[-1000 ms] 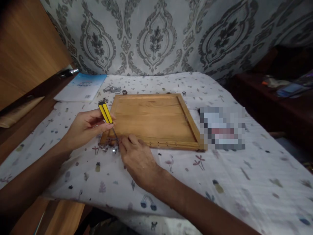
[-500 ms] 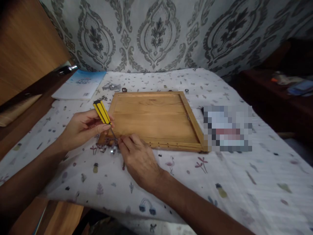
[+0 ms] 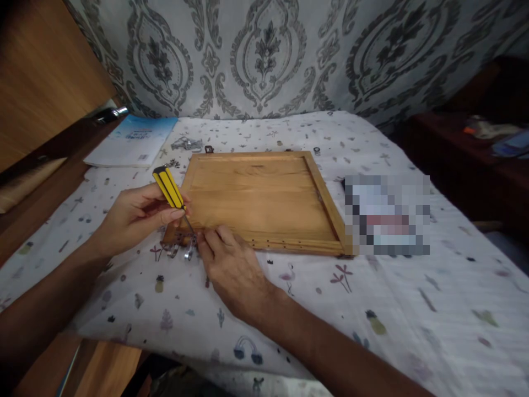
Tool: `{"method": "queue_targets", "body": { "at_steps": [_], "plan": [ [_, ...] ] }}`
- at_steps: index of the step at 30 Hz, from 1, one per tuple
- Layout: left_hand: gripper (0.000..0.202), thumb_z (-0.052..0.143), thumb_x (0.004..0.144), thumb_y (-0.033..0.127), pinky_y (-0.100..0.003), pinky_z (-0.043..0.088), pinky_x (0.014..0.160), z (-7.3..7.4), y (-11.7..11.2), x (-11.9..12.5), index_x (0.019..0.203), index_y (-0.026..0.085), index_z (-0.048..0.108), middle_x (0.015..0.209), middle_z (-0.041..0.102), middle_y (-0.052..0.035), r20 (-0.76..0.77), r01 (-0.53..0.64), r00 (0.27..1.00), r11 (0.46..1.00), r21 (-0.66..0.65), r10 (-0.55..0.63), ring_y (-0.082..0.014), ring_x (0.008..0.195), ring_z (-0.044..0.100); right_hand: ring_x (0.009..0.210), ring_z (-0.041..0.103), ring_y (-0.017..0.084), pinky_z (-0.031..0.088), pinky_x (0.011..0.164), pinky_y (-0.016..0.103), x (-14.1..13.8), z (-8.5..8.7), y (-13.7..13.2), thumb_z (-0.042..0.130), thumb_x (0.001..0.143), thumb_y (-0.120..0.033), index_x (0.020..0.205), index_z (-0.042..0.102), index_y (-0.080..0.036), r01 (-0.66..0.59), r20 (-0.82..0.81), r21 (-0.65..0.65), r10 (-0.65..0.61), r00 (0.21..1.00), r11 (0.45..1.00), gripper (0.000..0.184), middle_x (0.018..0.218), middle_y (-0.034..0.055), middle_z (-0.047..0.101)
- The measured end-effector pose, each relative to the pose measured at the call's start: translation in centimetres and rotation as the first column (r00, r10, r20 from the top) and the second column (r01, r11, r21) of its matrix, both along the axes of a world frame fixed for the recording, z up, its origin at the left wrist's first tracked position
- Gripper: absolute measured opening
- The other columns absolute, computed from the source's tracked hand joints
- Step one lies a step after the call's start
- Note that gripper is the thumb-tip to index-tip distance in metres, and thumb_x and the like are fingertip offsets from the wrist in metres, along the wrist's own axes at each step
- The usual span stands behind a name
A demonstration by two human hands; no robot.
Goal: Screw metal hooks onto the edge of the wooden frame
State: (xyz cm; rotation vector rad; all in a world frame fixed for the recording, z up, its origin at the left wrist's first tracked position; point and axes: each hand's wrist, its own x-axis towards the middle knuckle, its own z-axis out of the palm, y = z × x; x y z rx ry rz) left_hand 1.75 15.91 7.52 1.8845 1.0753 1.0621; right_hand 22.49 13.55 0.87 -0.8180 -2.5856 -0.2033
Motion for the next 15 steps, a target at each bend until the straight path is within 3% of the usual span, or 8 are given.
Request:
{"method": "queue_targets", "body": {
  "at_steps": [11, 15],
  "plan": [
    [0.020, 0.075, 0.082, 0.037, -0.024, 0.055, 0.063, -0.04, -0.11, 0.28, 0.087, 0.018, 0.071, 0.084, 0.071, -0.0030, -0.039, -0.013, 0.999, 0.999, 0.030, 0.015, -0.0152, 0.074, 0.066, 0.093, 0.052, 0.029, 0.057, 0.071, 0.041, 0.02, 0.41, -0.07, 0.060, 0.081, -0.003, 0.125, 0.060, 0.002, -0.031, 0.053, 0.026, 0.029, 0.998, 0.999, 0.045, 0.106, 0.0177, 0.069],
    [0.022, 0.071, 0.086, 0.035, -0.025, 0.058, 0.070, 0.49, -0.38, -0.01, 0.100, 0.018, 0.072, 0.089, 0.073, -0.0045, -0.076, 0.015, 0.997, 1.000, -0.010, -0.015, -0.0169, 0.079, 0.068, 0.092, 0.052, 0.029, 0.057, 0.072, 0.040, -0.04, 0.43, -0.04, 0.063, 0.079, -0.002, 0.124, 0.062, 0.004, -0.032, 0.033, 0.043, 0.030, 0.999, 0.999, 0.045, 0.105, 0.0164, 0.069]
  ]
}}
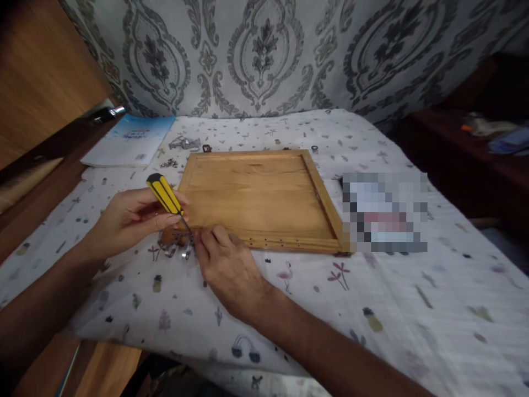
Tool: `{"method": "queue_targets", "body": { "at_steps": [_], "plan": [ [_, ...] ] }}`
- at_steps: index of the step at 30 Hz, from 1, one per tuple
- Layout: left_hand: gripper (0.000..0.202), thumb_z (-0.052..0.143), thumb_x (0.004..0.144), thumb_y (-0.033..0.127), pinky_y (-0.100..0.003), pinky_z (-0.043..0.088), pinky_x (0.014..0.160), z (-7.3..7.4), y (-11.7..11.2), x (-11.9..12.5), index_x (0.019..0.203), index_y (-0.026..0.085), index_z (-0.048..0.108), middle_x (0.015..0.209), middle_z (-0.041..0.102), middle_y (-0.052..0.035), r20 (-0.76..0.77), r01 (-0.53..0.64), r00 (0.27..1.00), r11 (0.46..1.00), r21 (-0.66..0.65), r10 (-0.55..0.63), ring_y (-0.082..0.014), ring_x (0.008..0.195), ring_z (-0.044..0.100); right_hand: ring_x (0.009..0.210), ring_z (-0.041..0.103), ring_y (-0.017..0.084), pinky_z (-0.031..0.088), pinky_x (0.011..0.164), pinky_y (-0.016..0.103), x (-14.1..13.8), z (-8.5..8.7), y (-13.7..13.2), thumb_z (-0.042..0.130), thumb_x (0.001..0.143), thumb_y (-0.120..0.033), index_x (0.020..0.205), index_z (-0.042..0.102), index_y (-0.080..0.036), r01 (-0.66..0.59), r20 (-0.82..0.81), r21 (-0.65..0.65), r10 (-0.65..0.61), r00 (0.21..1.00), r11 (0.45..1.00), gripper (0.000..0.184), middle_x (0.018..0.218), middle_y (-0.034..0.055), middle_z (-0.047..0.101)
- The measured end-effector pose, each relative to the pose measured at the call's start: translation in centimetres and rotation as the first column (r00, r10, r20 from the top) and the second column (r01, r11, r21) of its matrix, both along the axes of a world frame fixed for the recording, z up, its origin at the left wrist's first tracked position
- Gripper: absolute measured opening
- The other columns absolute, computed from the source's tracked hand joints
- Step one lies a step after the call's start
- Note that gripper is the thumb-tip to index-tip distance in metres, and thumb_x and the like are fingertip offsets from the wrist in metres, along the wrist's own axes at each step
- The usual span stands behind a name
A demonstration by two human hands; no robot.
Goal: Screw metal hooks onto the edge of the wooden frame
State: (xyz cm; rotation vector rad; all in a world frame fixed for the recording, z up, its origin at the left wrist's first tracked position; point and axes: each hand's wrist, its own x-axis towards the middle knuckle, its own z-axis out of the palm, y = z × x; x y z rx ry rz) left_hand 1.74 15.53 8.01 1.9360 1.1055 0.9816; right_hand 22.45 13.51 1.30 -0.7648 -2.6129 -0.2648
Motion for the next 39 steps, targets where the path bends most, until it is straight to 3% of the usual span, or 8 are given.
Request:
{"method": "queue_targets", "body": {
  "at_steps": [5, 11, 19, 26, 33, 39],
  "plan": [
    [0.038, 0.063, 0.092, 0.030, -0.029, 0.058, 0.084, 0.4, -0.2, 0.1, 0.128, 0.020, 0.059, 0.099, 0.072, -0.0063, 0.017, 0.044, 0.999, 0.999, 0.022, -0.044, -0.0184, 0.090, 0.070, 0.089, 0.052, 0.029, 0.057, 0.069, 0.040, 0.0, 0.0, 0.0, 0.066, 0.079, -0.003, 0.120, 0.064, 0.004, -0.008, -0.011, -0.004, 0.008, 1.000, 1.000, 0.042, 0.099, 0.0151, 0.069],
    [0.012, 0.072, 0.085, 0.029, -0.022, 0.055, 0.063, -0.5, 0.1, 0.5, 0.087, 0.017, 0.068, 0.082, 0.070, -0.0017, -0.075, -0.016, 0.997, 0.992, 0.124, 0.026, -0.0141, 0.073, 0.065, 0.091, 0.053, 0.028, 0.057, 0.071, 0.039, -0.1, 0.0, 0.0, 0.063, 0.080, -0.001, 0.119, 0.065, 0.002, 0.012, -0.015, 0.017, -0.012, 1.000, 1.000, 0.039, 0.104, 0.0152, 0.070],
    [0.021, 0.065, 0.089, 0.026, -0.025, 0.058, 0.083, 0.7, 0.1, -0.4, 0.105, 0.014, 0.067, 0.096, 0.073, -0.0060, -0.029, 0.044, 0.999, 0.999, -0.024, -0.045, -0.0163, 0.089, 0.070, 0.090, 0.053, 0.029, 0.058, 0.070, 0.040, 0.0, 0.1, 0.1, 0.067, 0.076, -0.002, 0.120, 0.064, 0.004, -0.003, -0.022, 0.013, 0.004, 1.000, 1.000, 0.044, 0.101, 0.0149, 0.070],
    [0.014, 0.073, 0.082, 0.025, -0.020, 0.055, 0.069, -0.4, 0.3, 0.3, 0.091, 0.015, 0.069, 0.087, 0.070, -0.0025, -0.007, -0.050, 0.999, 0.999, 0.007, 0.050, -0.0129, 0.077, 0.066, 0.092, 0.054, 0.029, 0.058, 0.071, 0.040, 0.0, 0.1, 0.0, 0.067, 0.076, -0.002, 0.119, 0.065, 0.002, -0.005, -0.023, 0.012, 0.005, 1.000, 1.000, 0.044, 0.107, 0.0152, 0.070],
    [0.033, 0.071, 0.082, 0.028, -0.022, 0.056, 0.081, 0.3, 0.1, 0.0, 0.112, 0.013, 0.066, 0.103, 0.072, -0.0058, -0.014, -0.086, 0.996, 0.995, -0.056, 0.086, -0.0125, 0.085, 0.068, 0.091, 0.053, 0.029, 0.057, 0.072, 0.040, 0.0, -0.2, 0.1, 0.067, 0.077, -0.003, 0.123, 0.063, 0.004, 0.008, -0.009, 0.018, -0.007, 1.000, 1.000, 0.046, 0.101, 0.0138, 0.069],
    [0.021, 0.073, 0.081, 0.027, -0.021, 0.056, 0.080, -0.2, 0.4, -0.1, 0.098, 0.015, 0.068, 0.099, 0.072, -0.0040, 0.021, -0.073, 0.997, 0.997, -0.014, 0.073, -0.0134, 0.089, 0.068, 0.093, 0.052, 0.029, 0.057, 0.075, 0.040, 0.1, -0.3, 0.0, 0.067, 0.078, -0.003, 0.124, 0.062, 0.003, 0.006, -0.012, 0.009, -0.006, 1.000, 1.000, 0.047, 0.105, 0.0140, 0.068]
  ]
}}
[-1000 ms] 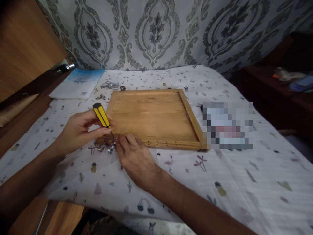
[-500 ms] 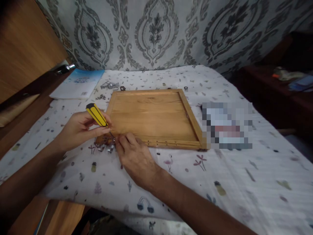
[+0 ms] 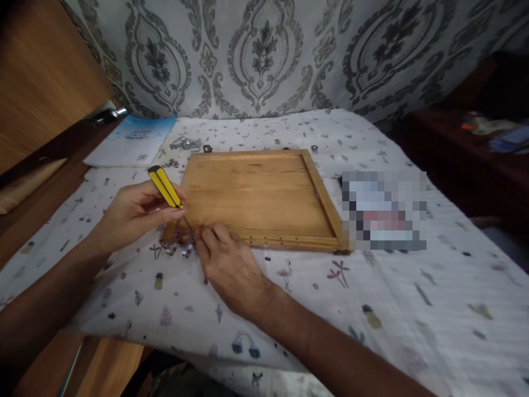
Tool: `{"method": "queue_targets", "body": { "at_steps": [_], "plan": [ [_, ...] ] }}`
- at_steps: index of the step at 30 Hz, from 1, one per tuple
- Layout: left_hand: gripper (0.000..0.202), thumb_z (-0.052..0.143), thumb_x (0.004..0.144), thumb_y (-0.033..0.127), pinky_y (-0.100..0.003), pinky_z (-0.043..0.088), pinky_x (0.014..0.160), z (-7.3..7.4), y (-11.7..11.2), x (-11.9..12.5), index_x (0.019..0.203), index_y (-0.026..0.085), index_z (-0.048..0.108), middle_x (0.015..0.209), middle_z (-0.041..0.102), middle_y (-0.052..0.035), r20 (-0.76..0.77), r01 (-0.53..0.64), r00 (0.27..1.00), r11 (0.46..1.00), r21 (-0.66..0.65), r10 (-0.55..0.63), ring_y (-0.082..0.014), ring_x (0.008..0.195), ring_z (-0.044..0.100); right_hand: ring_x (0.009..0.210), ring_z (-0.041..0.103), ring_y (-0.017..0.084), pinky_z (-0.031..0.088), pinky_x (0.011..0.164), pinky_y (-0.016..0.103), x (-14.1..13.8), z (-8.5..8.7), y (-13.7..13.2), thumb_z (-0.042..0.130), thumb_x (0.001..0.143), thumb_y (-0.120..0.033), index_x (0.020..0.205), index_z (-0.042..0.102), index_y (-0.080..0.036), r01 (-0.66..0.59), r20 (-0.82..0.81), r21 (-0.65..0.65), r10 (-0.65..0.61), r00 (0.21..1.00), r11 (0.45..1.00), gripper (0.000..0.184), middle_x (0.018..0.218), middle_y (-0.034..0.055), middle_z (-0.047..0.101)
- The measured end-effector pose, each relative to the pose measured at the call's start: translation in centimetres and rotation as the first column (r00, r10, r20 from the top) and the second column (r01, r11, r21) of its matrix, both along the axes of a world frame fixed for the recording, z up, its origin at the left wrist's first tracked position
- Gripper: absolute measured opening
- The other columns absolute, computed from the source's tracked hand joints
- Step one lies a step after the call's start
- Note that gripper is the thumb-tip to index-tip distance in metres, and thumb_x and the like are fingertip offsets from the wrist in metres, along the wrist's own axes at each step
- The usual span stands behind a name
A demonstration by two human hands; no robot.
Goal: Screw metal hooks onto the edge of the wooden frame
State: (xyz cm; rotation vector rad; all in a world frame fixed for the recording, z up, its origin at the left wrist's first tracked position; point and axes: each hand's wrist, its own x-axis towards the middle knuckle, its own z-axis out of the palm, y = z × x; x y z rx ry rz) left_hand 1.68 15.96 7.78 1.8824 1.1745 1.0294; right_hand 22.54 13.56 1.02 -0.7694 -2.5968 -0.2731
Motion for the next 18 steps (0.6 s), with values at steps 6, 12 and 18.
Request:
{"method": "queue_targets", "body": {
  "at_steps": [6, 12, 18],
  "plan": [
    [0.030, 0.068, 0.085, 0.029, -0.024, 0.057, 0.080, 1.3, 0.0, -0.4, 0.109, 0.012, 0.065, 0.092, 0.072, -0.0044, -0.075, 0.067, 0.994, 0.993, -0.093, -0.074, -0.0140, 0.084, 0.068, 0.091, 0.053, 0.028, 0.057, 0.072, 0.039, -0.1, 0.3, 0.1, 0.066, 0.078, -0.003, 0.122, 0.063, 0.003, -0.003, -0.009, 0.002, 0.003, 1.000, 1.000, 0.044, 0.101, 0.0134, 0.069],
    [0.029, 0.066, 0.086, 0.031, -0.027, 0.056, 0.081, 1.2, -0.5, 0.1, 0.110, 0.014, 0.064, 0.094, 0.070, -0.0047, -0.050, 0.064, 0.997, 0.997, -0.046, -0.066, -0.0153, 0.085, 0.067, 0.091, 0.054, 0.028, 0.055, 0.072, 0.039, -0.2, 0.0, 0.1, 0.068, 0.079, -0.003, 0.119, 0.065, 0.001, 0.004, -0.019, 0.020, -0.004, 1.000, 1.000, 0.040, 0.105, 0.0136, 0.070],
    [0.016, 0.058, 0.089, 0.024, -0.024, 0.052, 0.069, 0.9, -0.2, 0.0, 0.102, 0.016, 0.060, 0.092, 0.065, -0.0019, 0.020, -0.113, 0.994, 0.990, 0.086, 0.111, -0.0107, 0.071, 0.061, 0.091, 0.054, 0.027, 0.053, 0.071, 0.038, -0.1, 0.1, 0.0, 0.065, 0.082, -0.003, 0.118, 0.065, 0.000, 0.010, -0.018, 0.030, -0.009, 1.000, 0.999, 0.036, 0.102, 0.0130, 0.070]
  ]
}}
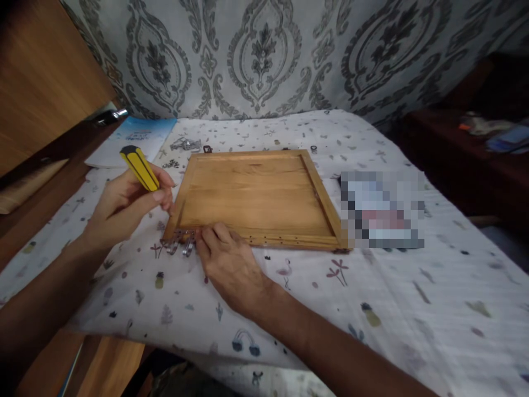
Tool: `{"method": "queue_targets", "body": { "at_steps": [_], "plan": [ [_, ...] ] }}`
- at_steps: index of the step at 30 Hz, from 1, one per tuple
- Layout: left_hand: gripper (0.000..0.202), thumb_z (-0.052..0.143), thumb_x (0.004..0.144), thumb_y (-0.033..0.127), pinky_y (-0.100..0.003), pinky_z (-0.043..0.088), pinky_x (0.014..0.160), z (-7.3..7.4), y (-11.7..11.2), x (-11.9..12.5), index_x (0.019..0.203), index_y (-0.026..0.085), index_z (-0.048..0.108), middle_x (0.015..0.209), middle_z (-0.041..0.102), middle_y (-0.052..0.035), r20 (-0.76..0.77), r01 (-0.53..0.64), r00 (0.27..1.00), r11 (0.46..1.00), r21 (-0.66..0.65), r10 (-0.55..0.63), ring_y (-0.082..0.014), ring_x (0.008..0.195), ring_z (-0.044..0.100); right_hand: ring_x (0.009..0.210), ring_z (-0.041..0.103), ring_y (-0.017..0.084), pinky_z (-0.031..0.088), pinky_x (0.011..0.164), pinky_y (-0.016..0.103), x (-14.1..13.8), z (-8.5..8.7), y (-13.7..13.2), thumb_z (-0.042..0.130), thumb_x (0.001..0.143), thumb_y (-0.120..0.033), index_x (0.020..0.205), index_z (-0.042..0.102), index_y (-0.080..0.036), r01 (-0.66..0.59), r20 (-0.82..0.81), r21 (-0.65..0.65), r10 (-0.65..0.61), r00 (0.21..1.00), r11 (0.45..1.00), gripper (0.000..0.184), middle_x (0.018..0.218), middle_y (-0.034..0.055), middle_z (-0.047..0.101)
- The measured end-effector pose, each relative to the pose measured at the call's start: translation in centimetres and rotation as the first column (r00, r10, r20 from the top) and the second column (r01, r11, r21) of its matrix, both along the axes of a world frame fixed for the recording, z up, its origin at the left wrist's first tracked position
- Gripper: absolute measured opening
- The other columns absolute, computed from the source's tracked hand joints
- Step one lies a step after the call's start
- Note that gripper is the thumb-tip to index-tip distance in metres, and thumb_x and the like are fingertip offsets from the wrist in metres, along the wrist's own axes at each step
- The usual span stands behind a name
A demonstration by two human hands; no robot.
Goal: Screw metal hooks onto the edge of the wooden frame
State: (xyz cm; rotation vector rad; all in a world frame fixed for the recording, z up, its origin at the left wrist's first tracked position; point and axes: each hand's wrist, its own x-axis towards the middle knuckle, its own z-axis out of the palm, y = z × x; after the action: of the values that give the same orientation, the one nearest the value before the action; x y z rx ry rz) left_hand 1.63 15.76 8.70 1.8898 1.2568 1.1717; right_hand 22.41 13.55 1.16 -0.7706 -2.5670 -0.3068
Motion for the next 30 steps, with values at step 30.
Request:
{"method": "queue_targets", "body": {
  "at_steps": [30],
  "plan": [
    [0.022, 0.067, 0.079, 0.035, -0.019, 0.045, 0.053, -2.7, 2.2, -1.9, 0.077, 0.013, 0.069, 0.069, 0.064, -0.0021, -0.220, 0.231, 0.887, 0.802, -0.550, -0.406, -0.0112, 0.061, 0.059, 0.091, 0.054, 0.027, 0.055, 0.071, 0.038, 0.0, 0.1, 0.2, 0.064, 0.082, -0.003, 0.118, 0.064, -0.004, 0.007, 0.050, -0.039, -0.005, 0.999, 0.999, 0.036, 0.105, 0.0127, 0.068]
  ]
}}
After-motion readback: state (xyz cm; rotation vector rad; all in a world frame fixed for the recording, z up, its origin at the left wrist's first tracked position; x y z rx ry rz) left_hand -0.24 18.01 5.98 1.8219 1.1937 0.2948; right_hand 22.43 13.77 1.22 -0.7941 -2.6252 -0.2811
